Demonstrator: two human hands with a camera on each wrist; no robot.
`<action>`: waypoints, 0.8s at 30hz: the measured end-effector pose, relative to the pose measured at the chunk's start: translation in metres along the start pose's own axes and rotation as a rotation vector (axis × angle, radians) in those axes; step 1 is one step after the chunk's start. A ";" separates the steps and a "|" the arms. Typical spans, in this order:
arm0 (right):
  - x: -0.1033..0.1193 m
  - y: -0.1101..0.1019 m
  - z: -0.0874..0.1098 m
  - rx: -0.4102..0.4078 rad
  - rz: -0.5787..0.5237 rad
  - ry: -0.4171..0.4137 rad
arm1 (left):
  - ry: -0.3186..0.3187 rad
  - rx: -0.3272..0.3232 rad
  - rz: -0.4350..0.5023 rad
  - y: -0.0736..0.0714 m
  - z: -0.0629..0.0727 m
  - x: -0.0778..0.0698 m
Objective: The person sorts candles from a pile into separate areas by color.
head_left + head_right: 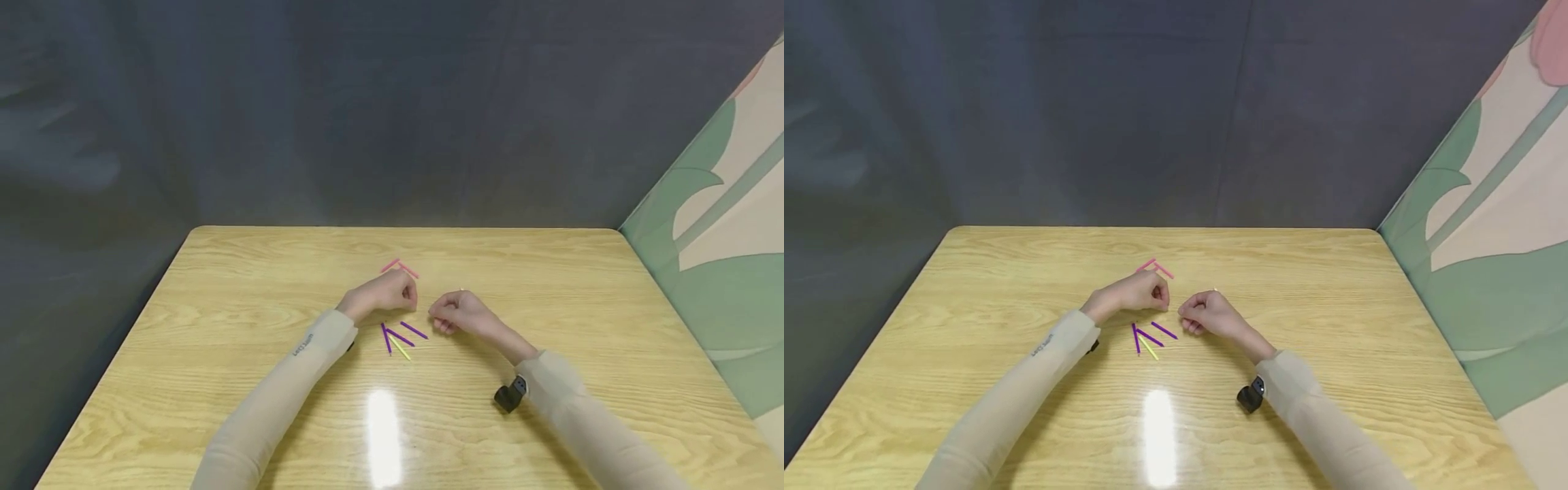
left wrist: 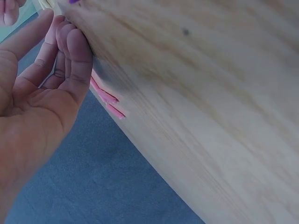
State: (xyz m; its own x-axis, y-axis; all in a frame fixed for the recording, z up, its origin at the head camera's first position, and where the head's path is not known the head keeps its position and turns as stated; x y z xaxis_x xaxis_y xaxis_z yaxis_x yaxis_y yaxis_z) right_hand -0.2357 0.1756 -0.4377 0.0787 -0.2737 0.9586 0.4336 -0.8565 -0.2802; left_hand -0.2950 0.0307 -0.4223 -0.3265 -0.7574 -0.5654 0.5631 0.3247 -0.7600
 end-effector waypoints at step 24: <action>0.009 0.028 0.003 0.040 0.045 -0.006 | -0.028 -0.014 0.009 -0.006 0.020 0.019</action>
State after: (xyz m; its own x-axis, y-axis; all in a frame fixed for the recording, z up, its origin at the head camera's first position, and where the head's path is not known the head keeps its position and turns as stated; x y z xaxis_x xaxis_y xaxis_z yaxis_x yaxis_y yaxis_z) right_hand -0.2200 0.1505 -0.4372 0.1045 -0.3085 0.9455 0.4651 -0.8251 -0.3207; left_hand -0.2897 0.0026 -0.4219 -0.2998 -0.7702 -0.5630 0.5551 0.3391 -0.7595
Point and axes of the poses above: each hand's wrist, its own z-axis away from the middle knuckle, its own y-axis out of the palm, x = y × z, the point moved 5 cm from there along -z, towards the middle knuckle, and after that the axes turned 13 degrees about -y, right-handed, at the moved point
